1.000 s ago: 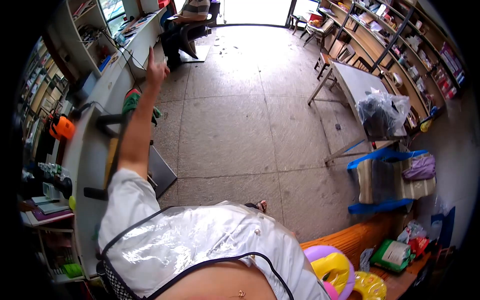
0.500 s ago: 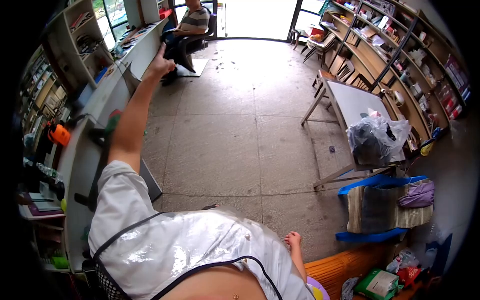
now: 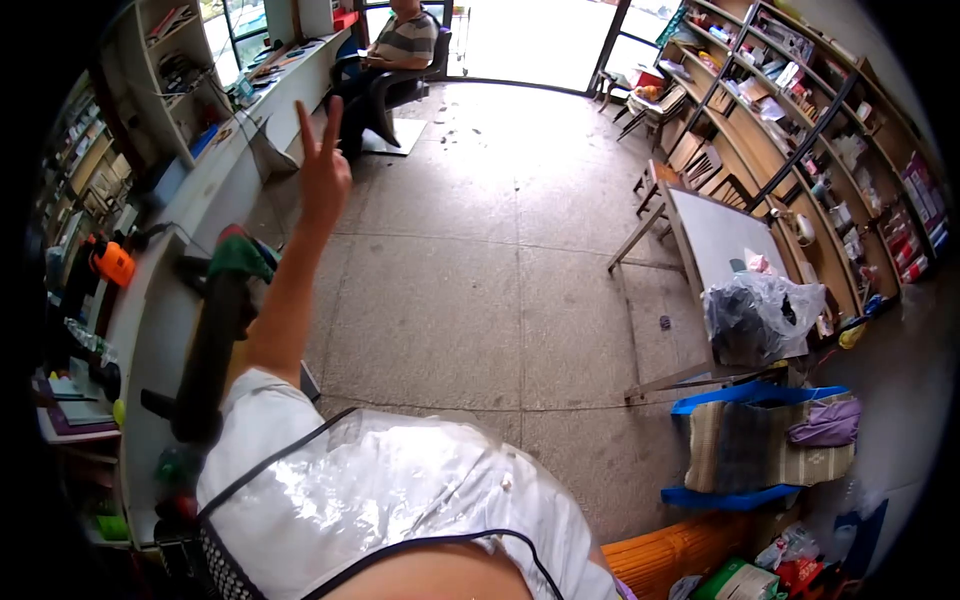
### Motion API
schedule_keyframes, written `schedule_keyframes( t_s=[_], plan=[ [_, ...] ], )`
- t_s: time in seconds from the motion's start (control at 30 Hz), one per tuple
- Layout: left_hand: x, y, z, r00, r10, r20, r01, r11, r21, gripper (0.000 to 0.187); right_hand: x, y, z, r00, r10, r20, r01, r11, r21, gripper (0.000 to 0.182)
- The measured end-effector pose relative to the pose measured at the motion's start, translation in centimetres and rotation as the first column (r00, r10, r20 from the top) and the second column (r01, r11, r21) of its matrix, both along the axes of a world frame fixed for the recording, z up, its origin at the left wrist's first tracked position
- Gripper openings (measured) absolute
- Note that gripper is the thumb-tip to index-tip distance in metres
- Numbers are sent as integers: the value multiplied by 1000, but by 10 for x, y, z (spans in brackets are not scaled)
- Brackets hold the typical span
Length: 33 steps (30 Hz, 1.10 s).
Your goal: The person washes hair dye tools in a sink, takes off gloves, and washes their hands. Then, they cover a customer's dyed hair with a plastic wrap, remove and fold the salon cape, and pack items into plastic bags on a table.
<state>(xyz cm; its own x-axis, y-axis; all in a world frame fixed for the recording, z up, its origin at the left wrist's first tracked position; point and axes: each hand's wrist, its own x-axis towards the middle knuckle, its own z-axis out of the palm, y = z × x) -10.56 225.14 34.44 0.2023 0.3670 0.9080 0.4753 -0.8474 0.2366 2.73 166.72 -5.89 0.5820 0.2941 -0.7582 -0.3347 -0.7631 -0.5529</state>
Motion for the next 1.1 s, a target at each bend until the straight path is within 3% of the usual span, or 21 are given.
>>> schedule_keyframes(
  t_s=[0.07,0.1,0.2,0.27,0.3,0.37,0.4,0.43,0.47,0.5,0.53,0.6,0.67,0.73,0.77,0.83,0.97,1.03,1.07,1.1],
  plan=[
    [-7,7,8,997,83,-1,-83,995,-52,79,-3,6,-3,999,50,20,-50,999,4,21],
    [-12,1,17,995,-75,62,80,994,-80,75,-4,9,-5,997,73,35,-73,997,7,21],
    [-18,16,23,996,-20,92,7,989,145,69,-14,20,-1,991,121,63,-121,993,8,21],
    [-21,26,22,997,43,67,-53,985,165,81,-17,34,-2,986,149,77,-151,988,16,22],
    [-25,35,17,1000,-7,17,5,996,86,75,-21,43,2,983,161,85,-163,987,15,22],
    [-21,59,-30,993,-44,-107,41,999,-35,55,-25,52,1,980,174,101,-176,984,14,22],
    [-16,77,-70,976,-163,-148,161,987,-24,42,-29,54,0,977,182,107,-184,983,9,22],
    [-18,87,-116,870,-187,-457,67,961,-267,36,-34,55,-2,976,185,118,-187,982,4,22],
    [-30,57,-105,800,-561,-212,16,373,-928,34,-38,55,-6,972,193,135,-195,981,2,22],
    [-25,53,-136,504,-668,-547,-156,552,-819,40,-42,55,-11,968,194,158,-196,981,2,22],
    [-25,44,-153,272,-761,-590,-47,602,-797,45,-47,54,-15,963,193,189,-197,980,6,22],
    [-19,35,-206,100,-839,-534,-69,530,-845,52,-61,54,-24,966,141,217,-147,989,13,23],
    [-14,11,-224,119,-900,-420,-200,392,-898,51,-75,49,-20,986,37,163,-42,999,26,24],
    [-18,1,-270,187,-939,-288,-125,268,-955,53,-83,46,-14,990,-42,135,37,999,37,26],
    [-17,-9,-279,124,-949,-289,-116,275,-954,53,-84,38,-22,986,-40,165,33,999,43,27],
    [-8,-23,-288,119,-937,-329,-210,300,-931,49,-84,27,-18,982,-132,134,132,991,14,26],
    [52,-53,-289,41,-899,-436,-144,427,-893,44,-64,0,-21,954,-294,64,296,955,-24,25],
    [104,-82,-277,128,-896,-426,-175,402,-899,38,-50,-19,-25,911,-413,12,413,910,-19,24],
    [130,-98,-273,112,-889,-444,-163,424,-891,38,-42,-31,-29,911,-412,30,413,911,-19,23],
    [155,-114,-271,204,-892,-404,-71,398,-915,35,-33,-43,-33,902,-431,27,431,902,-18,22]
  ],
)
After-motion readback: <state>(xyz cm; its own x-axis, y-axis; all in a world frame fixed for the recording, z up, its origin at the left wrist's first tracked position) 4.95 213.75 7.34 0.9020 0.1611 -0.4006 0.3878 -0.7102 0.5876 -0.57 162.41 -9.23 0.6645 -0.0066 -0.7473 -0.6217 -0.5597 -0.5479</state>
